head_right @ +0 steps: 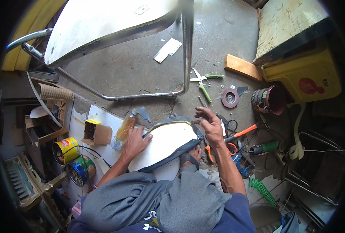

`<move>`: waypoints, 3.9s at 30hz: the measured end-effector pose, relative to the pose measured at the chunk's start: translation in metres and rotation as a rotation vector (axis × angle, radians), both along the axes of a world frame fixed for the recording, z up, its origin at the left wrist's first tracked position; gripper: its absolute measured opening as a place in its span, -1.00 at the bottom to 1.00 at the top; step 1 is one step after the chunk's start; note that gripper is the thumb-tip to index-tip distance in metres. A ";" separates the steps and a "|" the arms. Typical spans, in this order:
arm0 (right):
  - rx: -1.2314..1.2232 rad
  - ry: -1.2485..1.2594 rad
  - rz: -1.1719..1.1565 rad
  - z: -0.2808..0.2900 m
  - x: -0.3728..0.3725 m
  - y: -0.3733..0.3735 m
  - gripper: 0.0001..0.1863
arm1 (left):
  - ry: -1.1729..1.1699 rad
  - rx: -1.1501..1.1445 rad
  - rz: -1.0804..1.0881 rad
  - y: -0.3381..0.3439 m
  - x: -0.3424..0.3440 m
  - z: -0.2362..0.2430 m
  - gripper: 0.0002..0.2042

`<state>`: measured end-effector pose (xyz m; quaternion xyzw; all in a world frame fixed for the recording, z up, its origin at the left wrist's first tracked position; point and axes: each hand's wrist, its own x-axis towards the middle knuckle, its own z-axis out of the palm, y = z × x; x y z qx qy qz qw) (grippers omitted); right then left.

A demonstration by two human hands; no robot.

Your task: The person prepares and attaches a black fabric cover to a furniture component. They trim the fabric using a knife, apply adhesive from a small bottle, press the fabric edges onto the foam, and then secure the assembly onto a metal chair frame using a screwdriver.

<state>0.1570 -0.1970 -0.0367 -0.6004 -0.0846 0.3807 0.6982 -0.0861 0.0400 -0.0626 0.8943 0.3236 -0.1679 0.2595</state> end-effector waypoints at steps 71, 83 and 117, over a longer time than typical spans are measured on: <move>-0.232 -0.961 0.934 -0.012 0.029 -0.064 -0.38 | -0.106 -0.362 -0.610 0.044 0.105 0.054 -0.67; -0.092 -1.108 0.801 0.033 0.024 -0.006 -0.21 | -0.016 -0.259 -0.724 0.062 0.135 0.097 -0.62; -0.167 -1.111 0.939 0.052 -0.014 -0.084 -0.55 | -0.018 -0.427 -0.661 0.046 0.113 0.081 -0.67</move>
